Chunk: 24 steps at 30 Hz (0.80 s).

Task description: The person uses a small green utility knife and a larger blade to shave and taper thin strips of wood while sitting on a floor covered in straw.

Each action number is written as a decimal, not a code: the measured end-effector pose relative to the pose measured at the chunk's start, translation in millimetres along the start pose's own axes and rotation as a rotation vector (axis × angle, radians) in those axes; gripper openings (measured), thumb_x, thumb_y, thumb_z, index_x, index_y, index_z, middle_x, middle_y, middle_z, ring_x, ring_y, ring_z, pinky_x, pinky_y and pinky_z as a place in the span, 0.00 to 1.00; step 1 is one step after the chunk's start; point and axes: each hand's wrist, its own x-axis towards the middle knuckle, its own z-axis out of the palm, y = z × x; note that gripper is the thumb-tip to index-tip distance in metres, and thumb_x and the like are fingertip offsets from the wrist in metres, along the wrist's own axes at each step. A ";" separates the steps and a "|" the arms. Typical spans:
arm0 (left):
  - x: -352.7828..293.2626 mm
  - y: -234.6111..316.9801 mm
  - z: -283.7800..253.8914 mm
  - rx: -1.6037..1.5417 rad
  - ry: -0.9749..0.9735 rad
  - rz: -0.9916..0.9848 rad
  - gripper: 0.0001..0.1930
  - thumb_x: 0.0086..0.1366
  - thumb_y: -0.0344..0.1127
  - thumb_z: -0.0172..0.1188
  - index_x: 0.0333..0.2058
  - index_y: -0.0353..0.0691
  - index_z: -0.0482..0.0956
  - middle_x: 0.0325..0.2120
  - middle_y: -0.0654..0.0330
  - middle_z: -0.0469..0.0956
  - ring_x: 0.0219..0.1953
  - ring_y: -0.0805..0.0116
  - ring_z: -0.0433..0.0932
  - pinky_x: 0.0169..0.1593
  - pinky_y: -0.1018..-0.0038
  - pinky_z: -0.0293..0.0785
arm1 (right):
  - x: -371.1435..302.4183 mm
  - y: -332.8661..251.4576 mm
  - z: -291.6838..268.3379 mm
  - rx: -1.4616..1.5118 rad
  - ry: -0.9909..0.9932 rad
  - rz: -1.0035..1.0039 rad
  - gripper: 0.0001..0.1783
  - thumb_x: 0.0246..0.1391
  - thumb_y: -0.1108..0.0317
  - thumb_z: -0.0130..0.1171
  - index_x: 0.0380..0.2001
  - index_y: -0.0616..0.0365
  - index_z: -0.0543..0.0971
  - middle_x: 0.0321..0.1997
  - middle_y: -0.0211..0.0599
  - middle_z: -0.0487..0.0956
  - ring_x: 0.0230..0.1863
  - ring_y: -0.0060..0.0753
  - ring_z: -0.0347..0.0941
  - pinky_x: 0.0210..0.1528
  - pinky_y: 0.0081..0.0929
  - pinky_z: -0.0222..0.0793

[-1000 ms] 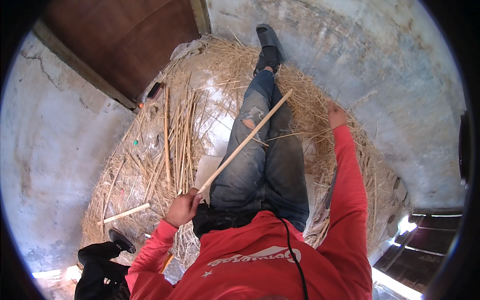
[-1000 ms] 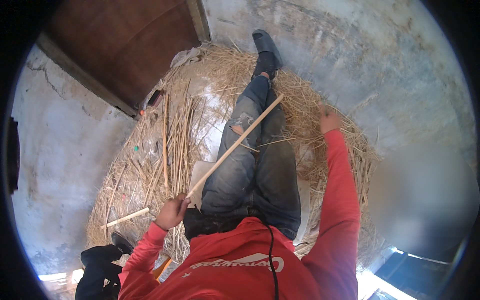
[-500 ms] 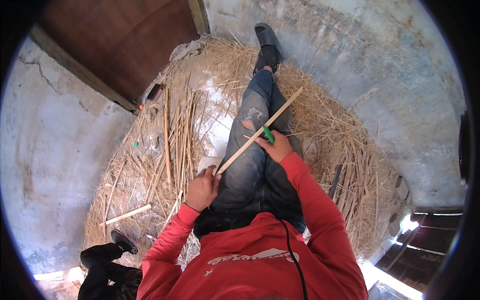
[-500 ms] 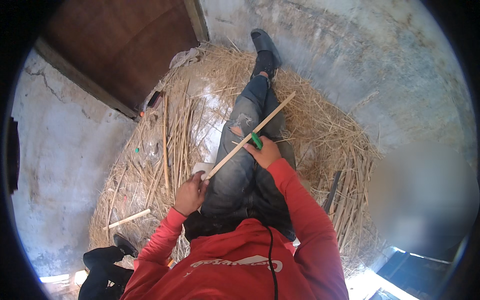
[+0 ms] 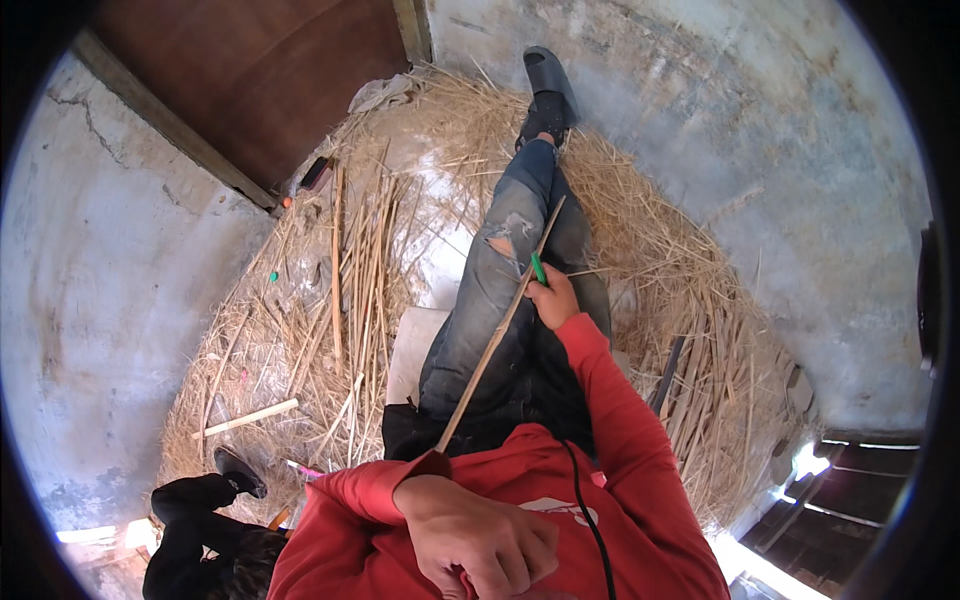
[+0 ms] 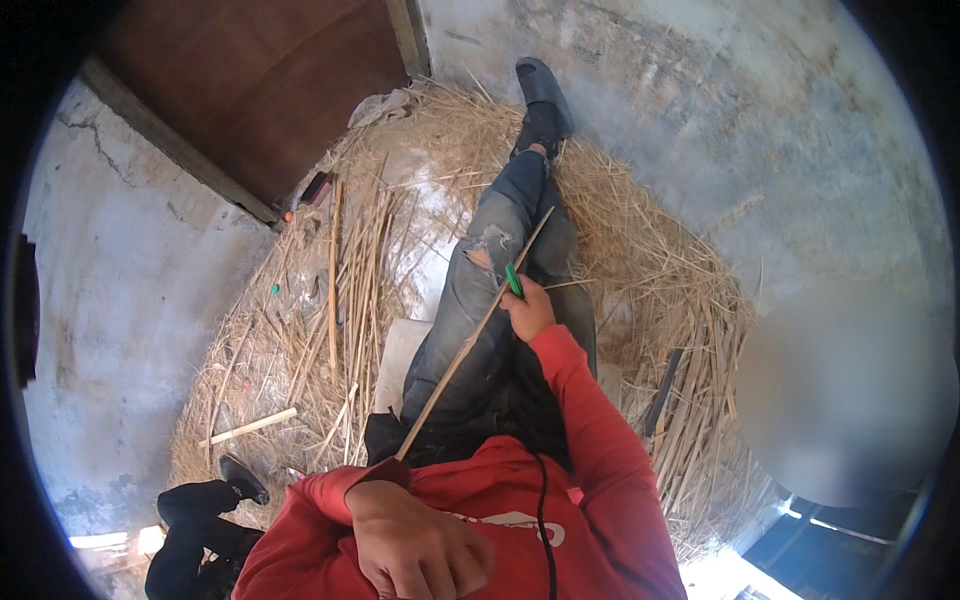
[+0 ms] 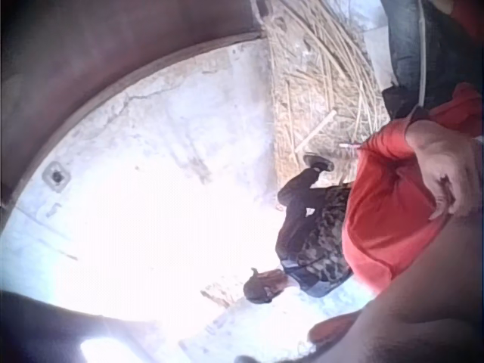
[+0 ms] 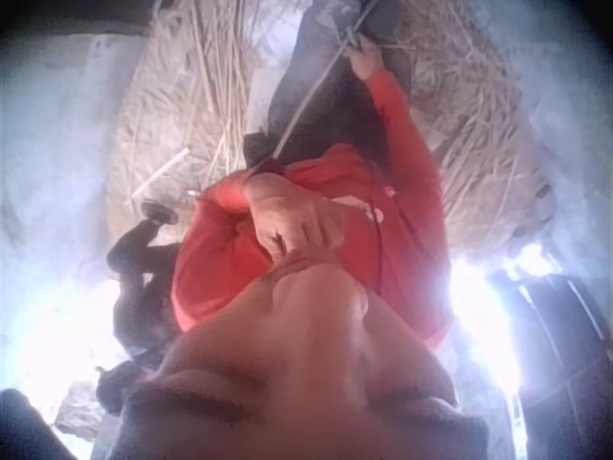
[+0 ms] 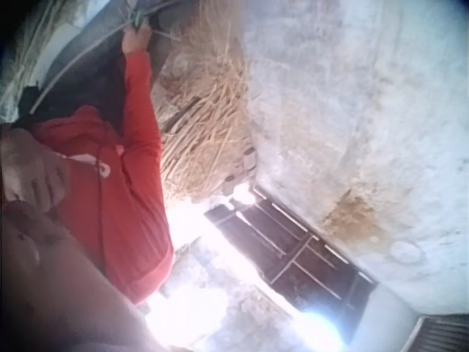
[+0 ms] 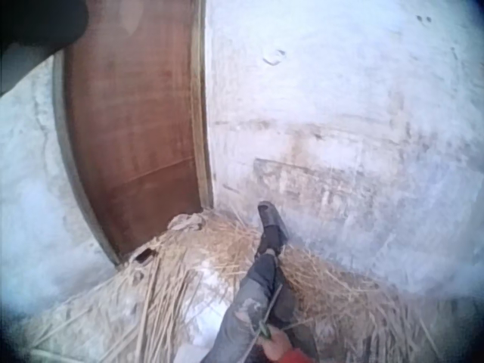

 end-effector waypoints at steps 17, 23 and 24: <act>52.2 9.3 -35.8 0.028 0.413 0.463 0.18 0.63 0.52 0.70 0.29 0.42 0.80 0.24 0.67 0.75 0.24 0.69 0.69 0.28 0.74 0.62 | 1.5 -58.8 -0.9 1.183 -0.251 0.645 0.13 0.70 0.61 0.51 0.48 0.55 0.79 0.15 0.14 0.57 0.12 0.12 0.52 0.15 0.17 0.51; 38.9 12.0 -26.7 0.090 0.556 0.157 0.27 0.54 0.62 0.74 0.20 0.46 0.75 0.17 0.73 0.66 0.22 0.74 0.62 0.26 0.76 0.57 | 0.7 -51.5 8.4 1.172 -0.217 0.587 0.08 0.70 0.62 0.53 0.46 0.50 0.78 0.17 0.14 0.58 0.12 0.13 0.50 0.17 0.18 0.49; 37.8 13.5 -26.0 0.041 0.553 0.101 0.26 0.55 0.60 0.75 0.20 0.45 0.75 0.18 0.73 0.66 0.22 0.75 0.62 0.26 0.76 0.58 | -0.9 -61.2 11.5 1.107 -0.172 0.590 0.07 0.69 0.63 0.55 0.44 0.50 0.78 0.17 0.14 0.57 0.13 0.13 0.50 0.17 0.18 0.49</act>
